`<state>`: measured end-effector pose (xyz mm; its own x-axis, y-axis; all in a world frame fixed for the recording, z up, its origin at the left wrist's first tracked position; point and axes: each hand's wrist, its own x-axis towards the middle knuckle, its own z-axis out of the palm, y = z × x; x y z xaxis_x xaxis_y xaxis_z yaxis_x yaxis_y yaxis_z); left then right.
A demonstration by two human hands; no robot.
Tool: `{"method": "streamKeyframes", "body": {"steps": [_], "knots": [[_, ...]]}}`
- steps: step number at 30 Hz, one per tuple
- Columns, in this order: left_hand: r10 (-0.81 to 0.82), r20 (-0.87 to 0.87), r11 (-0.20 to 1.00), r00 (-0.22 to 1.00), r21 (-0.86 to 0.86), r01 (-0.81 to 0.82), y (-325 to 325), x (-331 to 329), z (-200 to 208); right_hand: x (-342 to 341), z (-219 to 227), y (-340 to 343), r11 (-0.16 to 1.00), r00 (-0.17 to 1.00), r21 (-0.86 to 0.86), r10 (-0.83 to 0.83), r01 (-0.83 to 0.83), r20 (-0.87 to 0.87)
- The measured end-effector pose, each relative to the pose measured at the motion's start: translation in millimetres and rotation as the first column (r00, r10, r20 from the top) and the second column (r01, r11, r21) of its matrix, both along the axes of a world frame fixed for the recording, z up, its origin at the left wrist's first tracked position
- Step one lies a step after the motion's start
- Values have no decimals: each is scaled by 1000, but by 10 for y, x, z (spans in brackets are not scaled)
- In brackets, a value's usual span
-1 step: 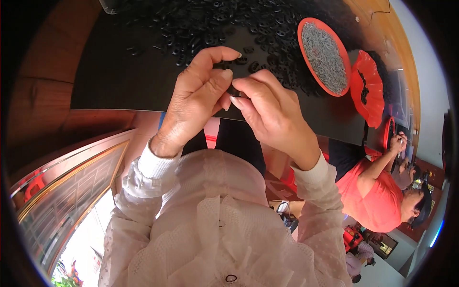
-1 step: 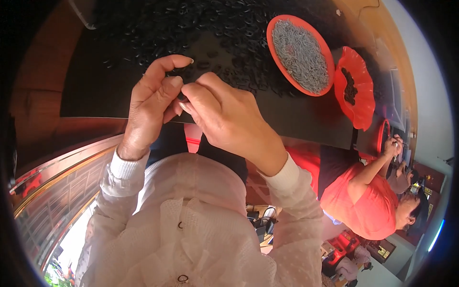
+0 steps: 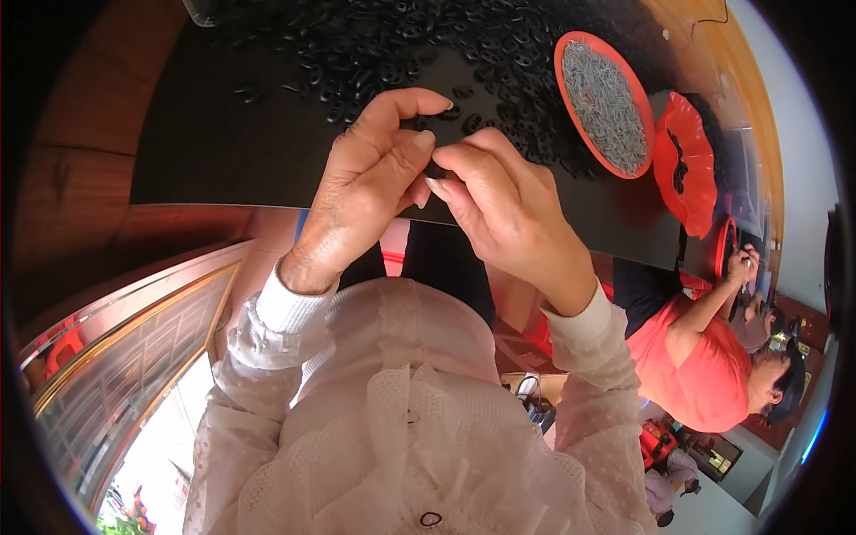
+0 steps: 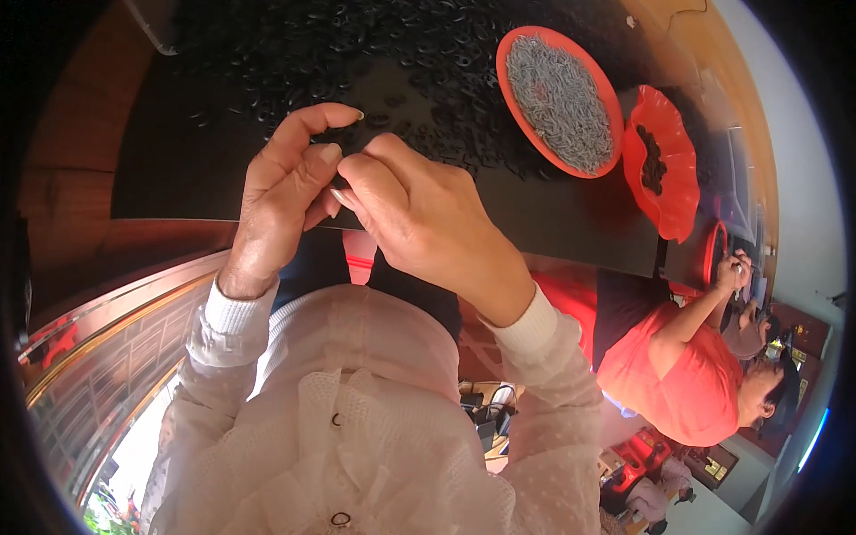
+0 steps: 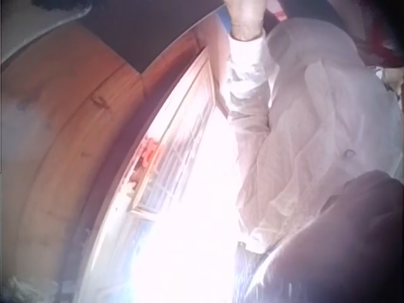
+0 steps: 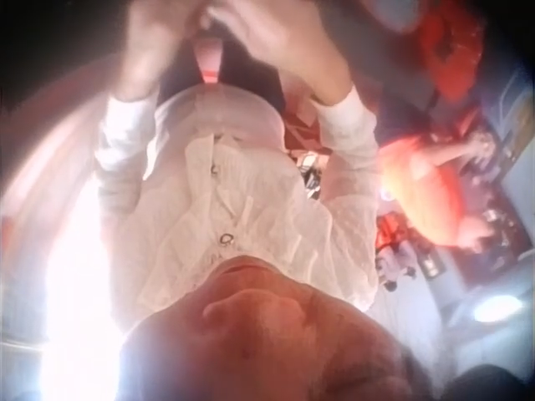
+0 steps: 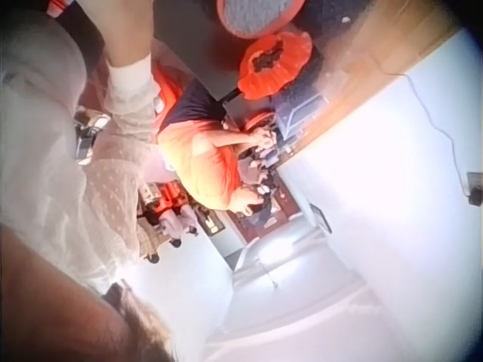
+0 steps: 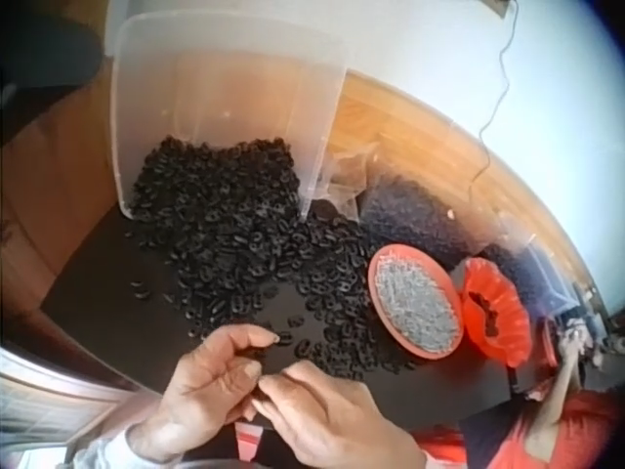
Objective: The person assembles plastic cord locks by taking plastic components and springs from the table and trays and fitting them together by hand.
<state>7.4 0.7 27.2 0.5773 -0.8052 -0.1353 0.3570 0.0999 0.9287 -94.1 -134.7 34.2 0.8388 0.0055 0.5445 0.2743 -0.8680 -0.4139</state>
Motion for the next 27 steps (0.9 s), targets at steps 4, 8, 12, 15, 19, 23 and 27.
{"method": "streamKeyframes", "body": {"steps": [4, 8, 12, 15, 19, 23, 27], "knots": [[-38, -9, 999, 999, -9, 38, 10, 32, -7, 46, -48, -2, 1000, 999, -4, 3, -3, -34], [-62, 44, 998, 997, 12, 61, 65, 45, -24, 41, -31, 39, 978, 1000, 210, 20, -18, -6], [-131, 360, 991, 924, 57, 118, 58, -16, -115, -105, 89, 59, 845, 971, 526, 33, 99, -235], [-79, 534, 994, 842, -18, 104, 5, -8, -198, -143, 104, 28, 772, 947, 614, 49, 165, -317], [-101, 473, 994, 875, 10, 109, 6, -39, -191, -141, 81, -14, 675, 919, 697, 73, 241, -387], [-8, 491, 991, 871, -110, 72, -3, -49, -247, -124, 108, 1, 561, 916, 782, 96, 272, -388], [-85, 422, 996, 903, 6, 91, 33, -82, -139, -96, 52, 27, 568, 916, 764, 44, 304, -398]]}}
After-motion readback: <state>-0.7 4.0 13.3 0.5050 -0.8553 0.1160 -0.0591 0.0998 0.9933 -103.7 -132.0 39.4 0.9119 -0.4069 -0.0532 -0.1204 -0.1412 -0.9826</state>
